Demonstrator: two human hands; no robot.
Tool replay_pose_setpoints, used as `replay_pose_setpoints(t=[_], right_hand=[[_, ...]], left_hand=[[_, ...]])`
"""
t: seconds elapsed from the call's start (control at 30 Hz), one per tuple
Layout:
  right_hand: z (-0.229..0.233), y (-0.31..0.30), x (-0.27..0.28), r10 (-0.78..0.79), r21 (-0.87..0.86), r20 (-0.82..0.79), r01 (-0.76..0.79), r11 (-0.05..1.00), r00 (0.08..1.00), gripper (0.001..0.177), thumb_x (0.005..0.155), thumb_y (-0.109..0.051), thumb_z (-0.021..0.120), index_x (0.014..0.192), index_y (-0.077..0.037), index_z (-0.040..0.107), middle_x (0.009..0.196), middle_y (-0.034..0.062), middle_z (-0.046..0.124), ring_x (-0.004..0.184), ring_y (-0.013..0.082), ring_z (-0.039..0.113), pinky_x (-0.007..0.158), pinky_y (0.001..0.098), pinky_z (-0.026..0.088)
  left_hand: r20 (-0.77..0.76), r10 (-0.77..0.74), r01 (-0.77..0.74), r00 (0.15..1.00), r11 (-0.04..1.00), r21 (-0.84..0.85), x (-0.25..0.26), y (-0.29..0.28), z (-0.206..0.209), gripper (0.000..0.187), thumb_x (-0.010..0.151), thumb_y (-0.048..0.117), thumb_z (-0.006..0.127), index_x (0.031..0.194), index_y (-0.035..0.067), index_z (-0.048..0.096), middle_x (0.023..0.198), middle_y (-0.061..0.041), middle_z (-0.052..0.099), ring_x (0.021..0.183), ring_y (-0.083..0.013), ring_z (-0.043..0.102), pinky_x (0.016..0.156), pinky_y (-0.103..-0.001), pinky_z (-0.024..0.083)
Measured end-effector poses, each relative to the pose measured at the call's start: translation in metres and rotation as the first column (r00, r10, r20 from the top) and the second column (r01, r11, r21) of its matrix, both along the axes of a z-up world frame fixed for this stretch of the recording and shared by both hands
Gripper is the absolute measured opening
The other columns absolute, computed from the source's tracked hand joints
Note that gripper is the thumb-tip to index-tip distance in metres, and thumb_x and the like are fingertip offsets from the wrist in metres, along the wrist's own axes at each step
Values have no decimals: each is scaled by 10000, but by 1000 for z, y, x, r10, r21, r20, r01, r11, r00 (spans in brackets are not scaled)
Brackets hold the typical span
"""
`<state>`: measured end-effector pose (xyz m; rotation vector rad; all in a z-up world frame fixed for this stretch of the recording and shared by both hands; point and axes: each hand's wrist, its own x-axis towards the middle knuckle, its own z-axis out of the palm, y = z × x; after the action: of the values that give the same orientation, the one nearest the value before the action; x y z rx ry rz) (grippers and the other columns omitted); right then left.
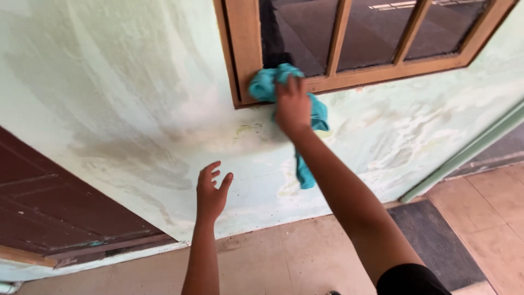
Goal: The person wipes a wooden-framed window with a teal cloth, then walks to a second window and continues wiping the glass and frame. The person uses the cloth to clean both windows thoroughly.
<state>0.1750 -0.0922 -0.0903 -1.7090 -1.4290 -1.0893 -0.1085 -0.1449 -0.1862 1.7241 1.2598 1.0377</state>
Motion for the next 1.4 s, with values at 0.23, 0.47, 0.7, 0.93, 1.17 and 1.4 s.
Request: replay_pose_setpoints(t=[0.23, 0.47, 0.7, 0.93, 1.17, 1.4], right_hand=[[-32, -15, 9, 101, -32, 175, -97, 995, 979, 245, 862, -87, 684, 1097, -145, 722, 1337, 106, 616, 1326, 378, 522, 639, 405, 630], [-95, -56, 146, 55, -316, -148, -100, 944, 987, 461, 729, -173, 623, 1169, -211, 756, 1115, 74, 654, 1109, 367, 574, 580, 537, 563], [-9, -54, 163, 193, 81, 33, -195, 978, 981, 318, 918, 28, 637, 1221, -20, 721, 1237, 227, 529, 1095, 461, 537, 725, 539, 549], [-17, -46, 213, 238, -82, 189, -227, 971, 953, 188, 911, -61, 637, 1090, -56, 697, 1249, 156, 584, 1194, 380, 551, 654, 474, 564], [-16, -96, 316, 48, -143, 267, -10, 990, 963, 196, 842, -138, 667, 991, -230, 755, 1039, 14, 583, 1015, 258, 613, 647, 369, 568], [-8, -93, 315, 160, -119, 193, -139, 983, 968, 154, 839, -159, 674, 920, -259, 759, 985, -32, 581, 973, 254, 655, 635, 375, 575]], left_hand=[[-5, -93, 90, 996, 970, -225, 13, -27, -37, 553, 954, 323, 723, 1409, 63, 548, 1432, -198, 555, 1350, -356, 572, 1130, -485, 440], [-5, -53, 49, 999, 947, -318, 29, -26, -57, 436, 901, 351, 672, 1285, 147, 650, 1333, -16, 706, 1234, -185, 669, 1062, -374, 488], [-45, -135, 115, 990, 947, -298, 90, -26, -33, 442, 901, 362, 655, 1284, 141, 637, 1366, -12, 685, 1246, -191, 660, 1061, -372, 500], [-24, -122, 114, 992, 966, -233, 160, -42, -22, 457, 894, 368, 664, 1290, 139, 643, 1346, -8, 698, 1235, -194, 672, 1052, -363, 509], [16, -180, 178, 984, 953, -244, 219, -73, -30, 476, 972, 349, 704, 1345, 65, 620, 1339, -206, 676, 1300, -372, 627, 1111, -496, 449], [15, -78, 79, 997, 965, -250, 257, -93, -28, 487, 977, 362, 697, 1356, 69, 610, 1351, -190, 674, 1310, -353, 624, 1120, -490, 441]])
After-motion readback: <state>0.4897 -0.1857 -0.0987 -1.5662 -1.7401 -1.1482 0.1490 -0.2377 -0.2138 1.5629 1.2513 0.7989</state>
